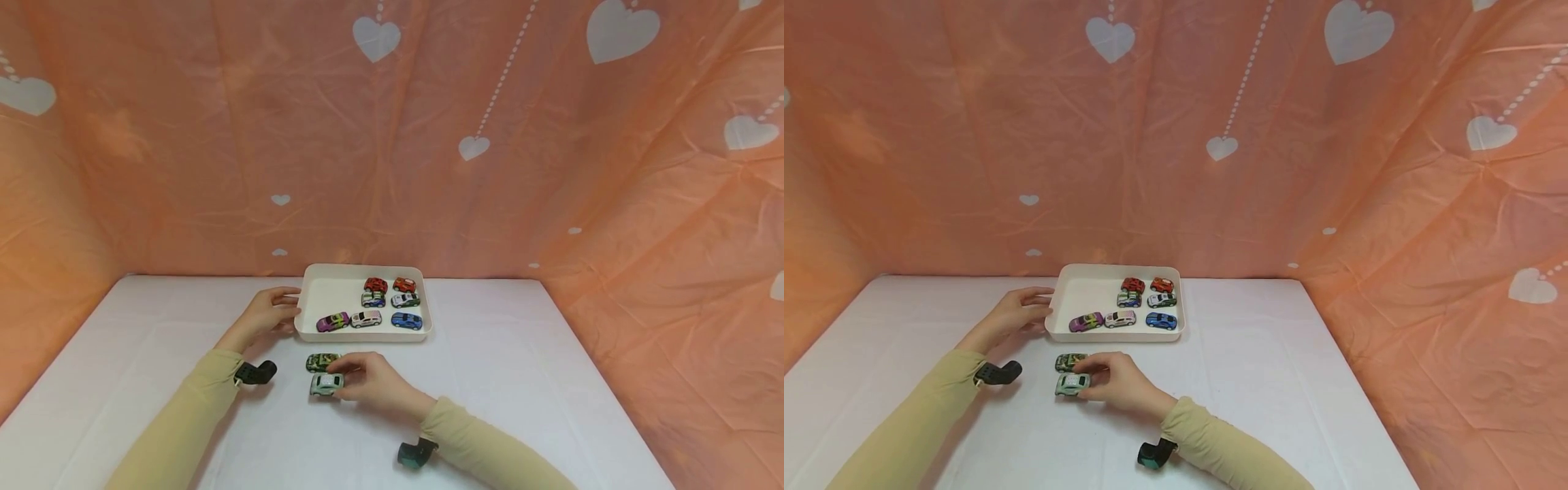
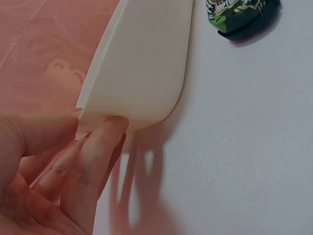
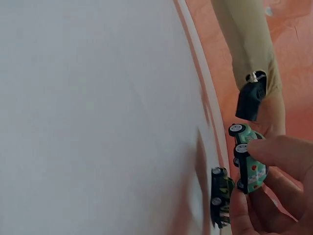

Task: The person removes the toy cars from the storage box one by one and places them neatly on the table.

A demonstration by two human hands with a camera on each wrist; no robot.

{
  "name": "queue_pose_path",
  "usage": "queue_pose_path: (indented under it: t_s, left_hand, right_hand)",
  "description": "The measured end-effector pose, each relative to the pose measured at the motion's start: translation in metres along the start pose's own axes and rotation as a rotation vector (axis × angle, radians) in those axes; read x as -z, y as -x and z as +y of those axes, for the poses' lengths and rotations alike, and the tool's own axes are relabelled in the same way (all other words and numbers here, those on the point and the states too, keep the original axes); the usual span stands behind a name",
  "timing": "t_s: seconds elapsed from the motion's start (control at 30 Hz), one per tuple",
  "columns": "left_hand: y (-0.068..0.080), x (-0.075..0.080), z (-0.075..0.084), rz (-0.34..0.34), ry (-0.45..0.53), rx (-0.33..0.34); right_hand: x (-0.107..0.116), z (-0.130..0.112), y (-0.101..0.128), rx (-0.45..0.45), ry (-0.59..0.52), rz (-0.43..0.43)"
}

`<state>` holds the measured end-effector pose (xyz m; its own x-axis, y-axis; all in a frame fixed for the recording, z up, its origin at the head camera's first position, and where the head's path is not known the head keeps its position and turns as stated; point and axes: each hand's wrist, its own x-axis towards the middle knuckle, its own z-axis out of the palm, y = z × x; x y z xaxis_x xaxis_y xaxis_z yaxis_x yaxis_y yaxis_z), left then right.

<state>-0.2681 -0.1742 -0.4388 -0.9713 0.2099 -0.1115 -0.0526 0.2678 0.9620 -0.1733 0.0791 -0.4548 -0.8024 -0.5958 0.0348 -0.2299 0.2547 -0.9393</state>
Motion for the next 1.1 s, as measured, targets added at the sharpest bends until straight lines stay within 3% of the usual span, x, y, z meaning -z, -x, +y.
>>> queue_pose_path:
  t_s: [0.47,0.9,1.1]
  left_hand:
    - [-0.001,0.004,-0.002,-0.01,0.011,0.003]
    - [-0.002,0.002,-0.001,-0.01,0.016,0.002]
    - [-0.003,0.002,-0.002,-0.015,0.019,-0.001]
  right_hand:
    - [-0.009,0.006,0.002,-0.029,-0.021,0.034]
    - [-0.011,0.009,0.0,0.013,0.138,0.059]
    - [-0.012,0.01,0.0,0.015,0.153,0.074]
